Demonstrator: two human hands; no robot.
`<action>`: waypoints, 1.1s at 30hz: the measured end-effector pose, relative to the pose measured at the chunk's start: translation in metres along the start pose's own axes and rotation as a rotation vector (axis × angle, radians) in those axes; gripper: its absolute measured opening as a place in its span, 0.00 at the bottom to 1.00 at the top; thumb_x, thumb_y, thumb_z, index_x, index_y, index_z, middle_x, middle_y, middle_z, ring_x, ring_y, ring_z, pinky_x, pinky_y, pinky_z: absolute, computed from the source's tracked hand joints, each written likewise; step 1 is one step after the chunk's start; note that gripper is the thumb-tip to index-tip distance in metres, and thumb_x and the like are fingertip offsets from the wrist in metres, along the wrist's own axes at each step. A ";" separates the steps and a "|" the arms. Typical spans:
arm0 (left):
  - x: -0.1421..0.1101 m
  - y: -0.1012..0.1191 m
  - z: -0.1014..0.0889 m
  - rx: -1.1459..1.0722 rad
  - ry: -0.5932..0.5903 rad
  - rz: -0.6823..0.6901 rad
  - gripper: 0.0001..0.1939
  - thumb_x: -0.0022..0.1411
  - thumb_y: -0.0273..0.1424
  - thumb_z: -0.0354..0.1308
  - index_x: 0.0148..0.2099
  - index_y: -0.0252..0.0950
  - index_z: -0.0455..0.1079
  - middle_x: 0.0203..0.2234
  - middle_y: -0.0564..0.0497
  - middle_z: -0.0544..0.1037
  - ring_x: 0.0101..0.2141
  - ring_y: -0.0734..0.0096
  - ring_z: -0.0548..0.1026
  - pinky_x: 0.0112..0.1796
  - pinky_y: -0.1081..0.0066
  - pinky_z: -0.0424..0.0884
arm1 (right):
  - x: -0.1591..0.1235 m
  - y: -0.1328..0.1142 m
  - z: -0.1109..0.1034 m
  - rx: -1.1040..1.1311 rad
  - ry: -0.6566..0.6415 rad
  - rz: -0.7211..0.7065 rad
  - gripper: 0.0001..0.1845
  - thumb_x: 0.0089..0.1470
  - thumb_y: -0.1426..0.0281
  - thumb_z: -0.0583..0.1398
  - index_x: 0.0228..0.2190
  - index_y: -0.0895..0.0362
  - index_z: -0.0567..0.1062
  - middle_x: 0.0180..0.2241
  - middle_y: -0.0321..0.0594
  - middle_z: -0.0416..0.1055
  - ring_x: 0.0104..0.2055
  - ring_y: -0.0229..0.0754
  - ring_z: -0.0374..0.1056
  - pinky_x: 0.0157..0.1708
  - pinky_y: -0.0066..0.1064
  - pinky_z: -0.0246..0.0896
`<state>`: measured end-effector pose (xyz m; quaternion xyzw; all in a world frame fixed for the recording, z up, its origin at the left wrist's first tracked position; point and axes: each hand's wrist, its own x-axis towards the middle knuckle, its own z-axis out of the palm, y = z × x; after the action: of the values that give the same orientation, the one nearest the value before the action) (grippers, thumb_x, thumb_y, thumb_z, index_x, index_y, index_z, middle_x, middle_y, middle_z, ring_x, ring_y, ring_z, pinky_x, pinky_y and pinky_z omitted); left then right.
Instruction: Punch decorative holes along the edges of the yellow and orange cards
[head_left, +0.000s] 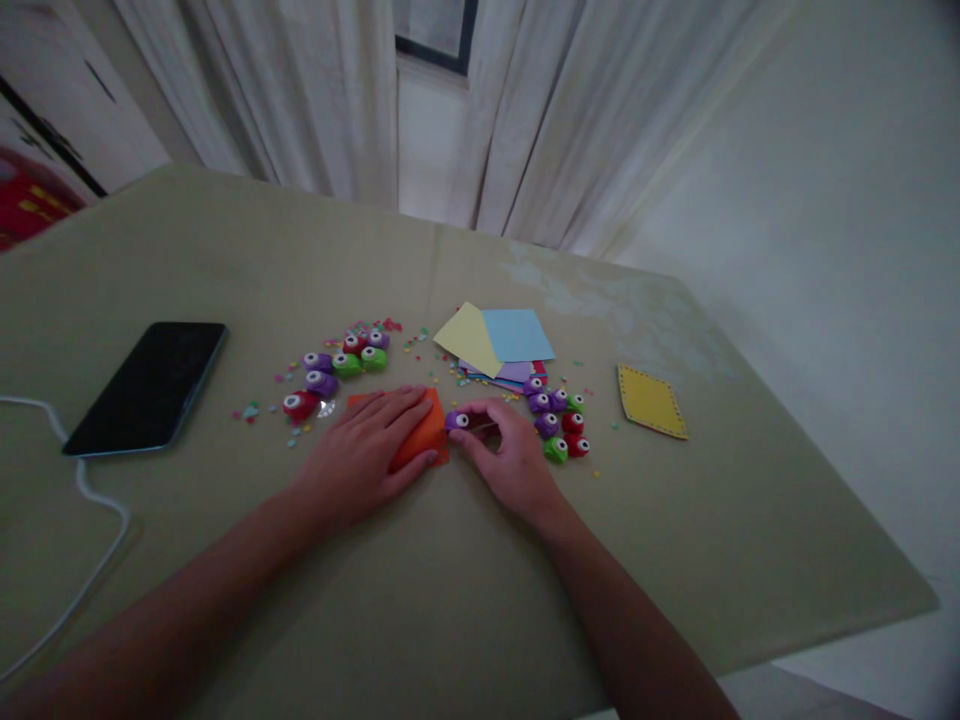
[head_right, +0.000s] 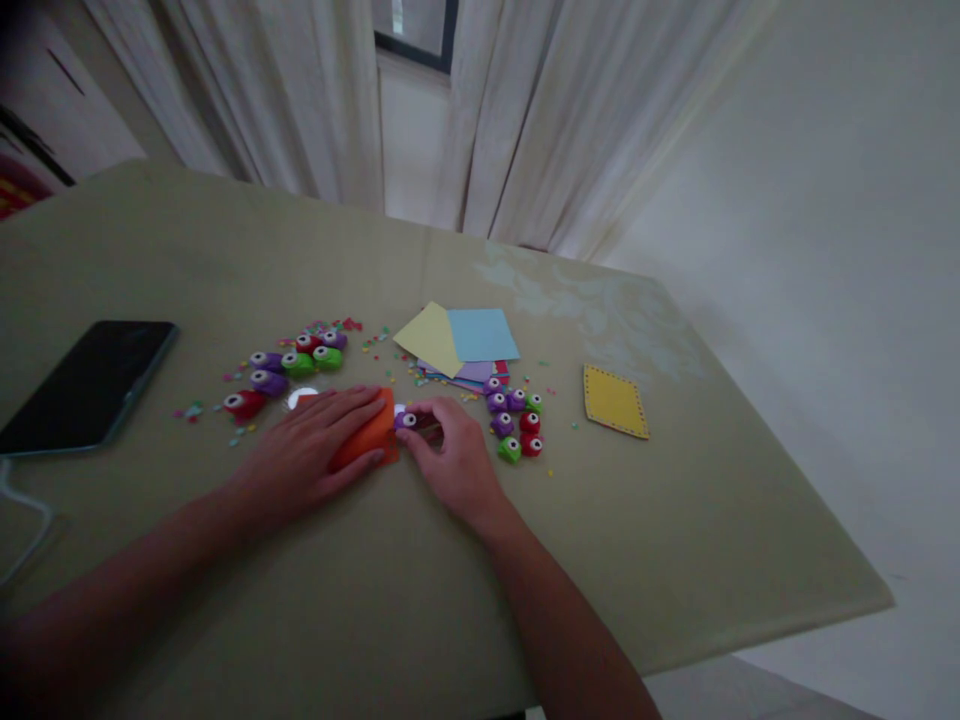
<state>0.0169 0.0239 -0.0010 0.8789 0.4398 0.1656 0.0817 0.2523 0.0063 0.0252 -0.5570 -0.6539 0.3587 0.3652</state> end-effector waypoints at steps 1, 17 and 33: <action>0.000 0.000 0.000 -0.002 -0.001 -0.001 0.34 0.76 0.52 0.50 0.73 0.36 0.67 0.72 0.43 0.69 0.69 0.50 0.69 0.70 0.51 0.62 | 0.000 0.000 0.000 0.001 -0.004 -0.015 0.11 0.62 0.70 0.69 0.46 0.55 0.79 0.45 0.42 0.81 0.44 0.44 0.79 0.47 0.35 0.74; 0.000 0.003 0.001 0.041 -0.022 0.006 0.33 0.79 0.47 0.46 0.75 0.32 0.63 0.73 0.41 0.65 0.71 0.51 0.66 0.70 0.51 0.59 | 0.003 0.006 -0.010 -0.152 -0.135 -0.200 0.11 0.63 0.72 0.70 0.48 0.55 0.82 0.44 0.43 0.80 0.43 0.45 0.77 0.47 0.37 0.72; 0.000 0.002 0.000 0.016 -0.041 0.034 0.41 0.76 0.56 0.49 0.77 0.33 0.60 0.75 0.42 0.63 0.73 0.50 0.62 0.72 0.52 0.56 | 0.004 0.010 -0.002 -0.103 -0.038 -0.159 0.09 0.62 0.70 0.70 0.45 0.55 0.82 0.41 0.43 0.81 0.38 0.45 0.78 0.41 0.36 0.74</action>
<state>0.0186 0.0226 -0.0002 0.8901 0.4243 0.1452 0.0811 0.2583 0.0115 0.0173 -0.5143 -0.7206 0.3052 0.3509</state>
